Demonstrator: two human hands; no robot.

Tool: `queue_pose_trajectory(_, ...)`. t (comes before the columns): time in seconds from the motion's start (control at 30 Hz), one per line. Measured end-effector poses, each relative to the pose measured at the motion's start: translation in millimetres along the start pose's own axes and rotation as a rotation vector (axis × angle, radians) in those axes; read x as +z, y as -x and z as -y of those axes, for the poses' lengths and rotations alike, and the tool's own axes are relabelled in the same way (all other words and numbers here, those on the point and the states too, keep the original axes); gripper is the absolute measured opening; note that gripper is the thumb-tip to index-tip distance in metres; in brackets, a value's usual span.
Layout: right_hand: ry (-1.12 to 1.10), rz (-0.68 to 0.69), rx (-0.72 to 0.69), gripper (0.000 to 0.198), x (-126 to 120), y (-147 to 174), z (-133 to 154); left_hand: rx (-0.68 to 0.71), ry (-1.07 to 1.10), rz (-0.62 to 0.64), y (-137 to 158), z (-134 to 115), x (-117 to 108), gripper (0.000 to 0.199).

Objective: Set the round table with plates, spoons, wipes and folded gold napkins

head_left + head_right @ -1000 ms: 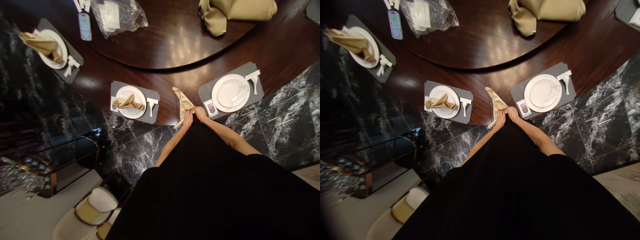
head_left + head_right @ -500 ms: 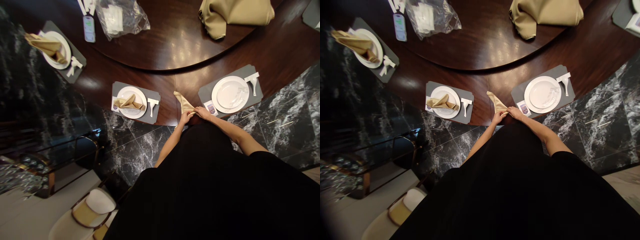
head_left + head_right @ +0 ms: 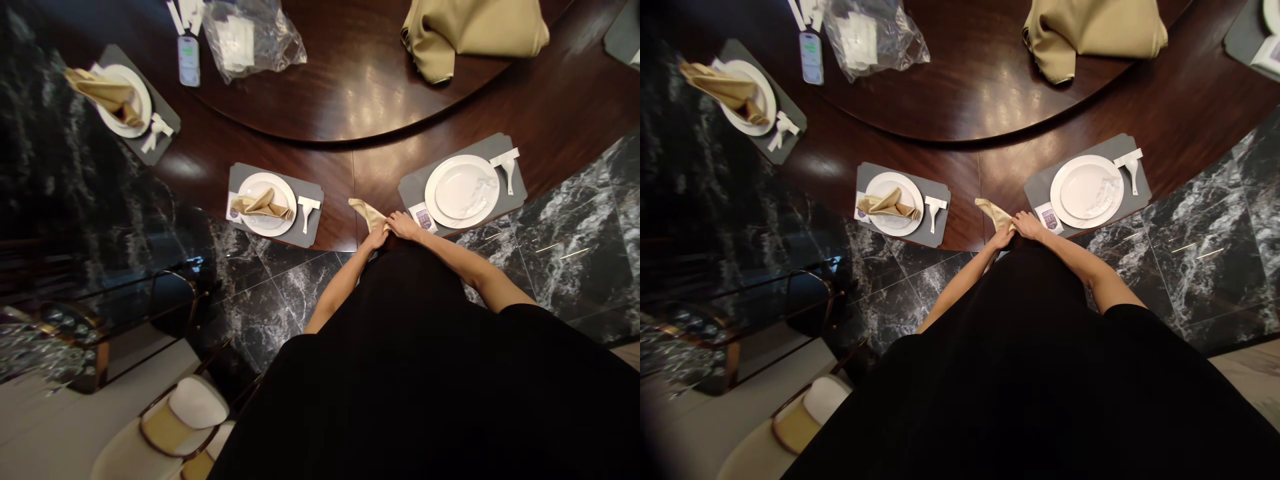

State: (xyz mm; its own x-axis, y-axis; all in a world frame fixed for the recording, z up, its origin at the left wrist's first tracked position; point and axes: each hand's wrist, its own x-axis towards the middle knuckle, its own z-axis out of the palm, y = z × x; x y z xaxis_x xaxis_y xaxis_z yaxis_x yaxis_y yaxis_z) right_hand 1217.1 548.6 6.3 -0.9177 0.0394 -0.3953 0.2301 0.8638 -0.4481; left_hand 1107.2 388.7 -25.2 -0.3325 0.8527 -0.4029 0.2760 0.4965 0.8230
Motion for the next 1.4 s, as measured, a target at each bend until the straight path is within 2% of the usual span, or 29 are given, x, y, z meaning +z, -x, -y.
queue_pose_trajectory(0.07, 0.112, 0.021, -0.096, 0.038, -7, 5, 9, -0.011, 0.11, 0.139, -2, -11, -13, 0.016)
queue_pose_trajectory(0.13, 0.196, 0.077, -0.18, 0.044, -16, 9, 18, -0.097, 0.166, 0.246, 1, -25, -24, 0.021)
queue_pose_trajectory(0.27, 0.288, 0.214, -0.201, 0.034, -36, 8, 30, -0.164, 0.072, 0.398, 14, -53, -40, 0.031)
queue_pose_trajectory(0.33, 0.295, 0.259, -0.16, 0.033, -48, 7, 34, -0.183, -0.116, 0.395, 22, -66, -43, 0.039)
queue_pose_trajectory(0.4, 0.305, 0.289, -0.106, 0.032, -61, 6, 38, -0.237, -0.342, 0.306, 30, -80, -45, 0.049)
queue_pose_trajectory(0.5, 0.334, 0.284, -0.058, 0.03, -81, 7, 44, -0.29, -0.476, 0.168, 37, -100, -48, 0.043)
queue_pose_trajectory(0.57, 0.352, 0.233, -0.086, 0.028, -95, 10, 49, -0.264, -0.373, 0.179, 38, -110, -53, 0.035)
queue_pose_trajectory(0.67, 0.368, 0.174, -0.155, 0.027, -115, 20, 59, -0.207, -0.079, 0.33, 37, -121, -68, 0.028)
queue_pose_trajectory(0.77, 0.354, 0.128, -0.202, 0.026, -133, 35, 73, -0.212, 0.203, 0.474, 41, -129, -88, 0.033)
queue_pose_trajectory(0.83, 0.337, 0.114, -0.176, 0.027, -144, 42, 83, -0.222, 0.238, 0.51, 47, -137, -98, 0.036)
queue_pose_trajectory(0.9, 0.322, 0.138, -0.083, 0.028, -154, 46, 90, -0.204, 0.085, 0.465, 52, -148, -103, 0.033)
queue_pose_trajectory(1.0, 0.303, 0.206, 0.045, 0.025, -168, 49, 94, -0.166, -0.31, 0.25, 57, -168, -100, 0.031)
queue_pose_trajectory(1.07, 0.298, 0.221, 0.063, 0.024, -176, 50, 95, -0.167, -0.48, 0.152, 59, -179, -98, 0.031)
queue_pose_trajectory(1.1, 0.302, 0.203, 0.057, 0.025, -179, 52, 95, -0.168, -0.5, 0.142, 59, -182, -98, 0.028)
queue_pose_trajectory(1.17, 0.319, 0.125, 0.021, 0.027, -184, 56, 98, -0.162, -0.404, 0.214, 57, -187, -101, 0.02)
queue_pose_trajectory(1.27, 0.326, 0.042, -0.047, 0.028, -189, 65, 105, -0.18, -0.092, 0.414, 56, -188, -114, 0.018)
queue_pose_trajectory(1.33, 0.309, 0.056, -0.051, 0.029, -194, 70, 112, -0.197, 0.027, 0.512, 57, -189, -123, 0.02)
queue_pose_trajectory(1.4, 0.298, 0.115, 0.004, 0.029, -199, 73, 117, -0.17, -0.03, 0.506, 61, -192, -127, 0.021)
